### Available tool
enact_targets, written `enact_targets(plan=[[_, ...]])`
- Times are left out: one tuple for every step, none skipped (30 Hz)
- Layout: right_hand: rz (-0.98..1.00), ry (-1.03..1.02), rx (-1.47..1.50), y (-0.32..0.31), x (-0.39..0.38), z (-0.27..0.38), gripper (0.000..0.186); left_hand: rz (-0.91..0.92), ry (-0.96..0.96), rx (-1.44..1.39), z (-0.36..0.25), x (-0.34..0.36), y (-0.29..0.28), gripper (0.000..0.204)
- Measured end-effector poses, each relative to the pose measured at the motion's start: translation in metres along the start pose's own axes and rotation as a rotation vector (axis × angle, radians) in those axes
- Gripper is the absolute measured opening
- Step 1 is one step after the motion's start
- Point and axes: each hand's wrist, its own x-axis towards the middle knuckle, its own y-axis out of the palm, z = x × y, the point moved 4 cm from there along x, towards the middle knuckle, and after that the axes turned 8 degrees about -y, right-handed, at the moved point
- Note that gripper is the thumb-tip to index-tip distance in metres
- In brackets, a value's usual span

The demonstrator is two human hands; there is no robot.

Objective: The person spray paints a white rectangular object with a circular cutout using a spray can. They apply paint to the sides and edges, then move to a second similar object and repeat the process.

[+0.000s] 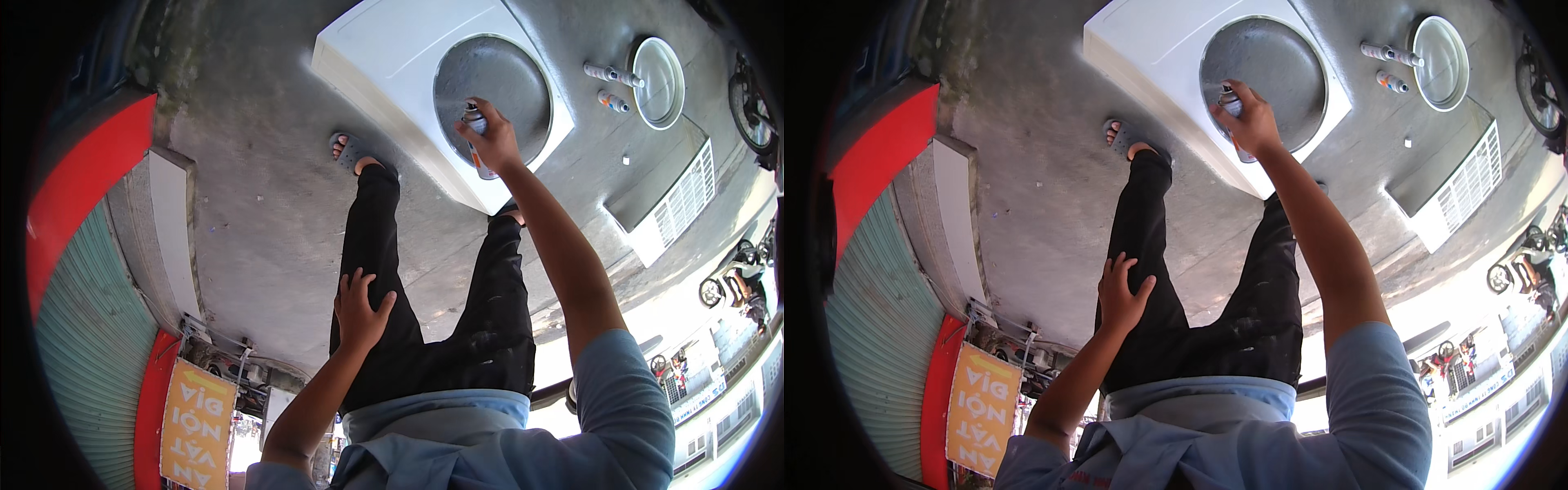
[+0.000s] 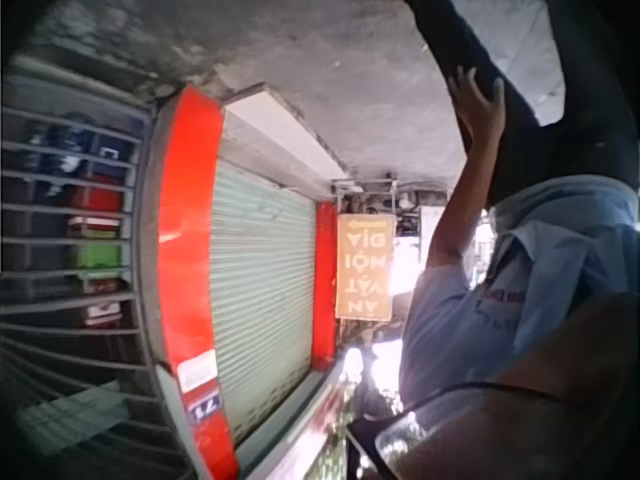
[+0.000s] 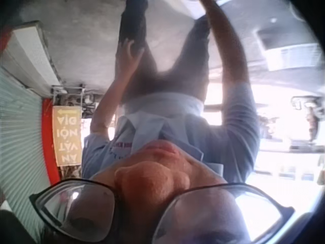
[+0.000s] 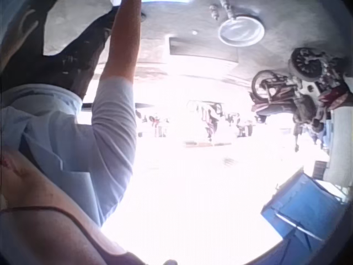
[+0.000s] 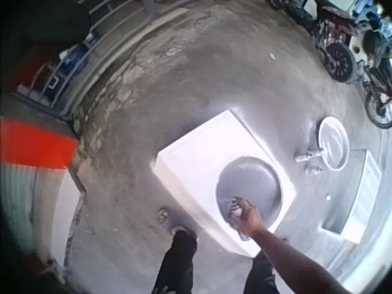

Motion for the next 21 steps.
enact_targets(plan=[[-0.029,0.008,0.018,-0.004,0.012,-0.005,0.061,-0.001,0.004,0.008,-0.001,0.002,0.000,0.064],[-0.098,-0.005,0.031,-0.009,0.023,-0.008,0.063,-0.002,0.008,0.015,-0.001,0.003,0.000,0.064],[-0.134,-0.003,0.053,-0.012,0.034,-0.013,0.063,-0.003,0.014,0.022,-0.002,0.005,-0.001,0.064],[-0.169,0.000,0.074,-0.018,0.045,-0.016,0.063,-0.001,0.019,0.029,-0.003,0.006,-0.003,0.064],[-0.206,0.004,0.093,-0.025,0.053,-0.019,0.062,0.002,0.026,0.036,-0.004,0.007,-0.004,0.064],[-0.212,0.026,0.087,-0.027,0.060,-0.021,0.062,0.000,0.020,0.032,-0.002,0.008,-0.003,0.065],[-0.219,0.046,0.078,-0.032,0.067,-0.018,0.062,-0.004,0.017,0.027,-0.001,0.010,-0.003,0.065],[-0.228,0.065,0.069,-0.037,0.069,-0.016,0.062,-0.008,0.016,0.022,-0.001,0.012,-0.002,0.066],[-0.193,0.102,0.079,-0.039,0.069,-0.012,0.062,-0.015,0.016,0.029,0.000,0.012,-0.002,0.066],[-0.162,0.139,0.089,-0.043,0.064,-0.008,0.062,-0.022,0.019,0.036,-0.001,0.012,-0.002,0.067],[-0.135,0.175,0.097,-0.049,0.055,-0.004,0.062,-0.031,0.026,0.045,-0.003,0.013,-0.002,0.067],[-0.136,0.145,0.100,-0.051,0.041,-0.004,0.061,-0.020,0.019,0.044,-0.005,0.016,0.000,0.068],[-0.140,0.106,0.104,-0.049,0.024,-0.005,0.060,-0.018,0.015,0.043,-0.007,0.016,0.001,0.068],[-0.123,0.057,0.056,-0.046,0.003,-0.005,0.059,-0.018,0.005,0.042,-0.008,0.015,0.001,0.068],[-0.103,0.009,0.007,-0.043,-0.023,-0.005,0.058,0.000,-0.029,0.024,-0.009,0.013,0.002,0.069],[-0.051,0.003,-0.018,-0.041,-0.052,-0.003,0.058,0.013,-0.067,0.004,-0.008,0.011,0.004,0.070],[-0.006,-0.001,-0.045,-0.041,-0.080,-0.002,0.058,0.026,-0.097,-0.012,-0.008,0.014,0.004,0.071],[0.007,0.030,-0.056,-0.043,-0.111,-0.009,0.059,0.013,-0.106,0.004,-0.010,0.013,0.004,0.071],[0.018,0.056,-0.065,-0.045,-0.139,-0.018,0.059,0.009,-0.126,0.009,-0.010,0.014,0.005,0.071],[0.011,0.134,-0.091,-0.056,-0.168,-0.030,0.061,0.014,-0.134,0.022,-0.013,0.016,0.008,0.071],[0.000,0.227,-0.115,-0.073,-0.202,-0.047,0.063,0.028,-0.135,0.042,-0.021,0.018,0.013,0.071]])
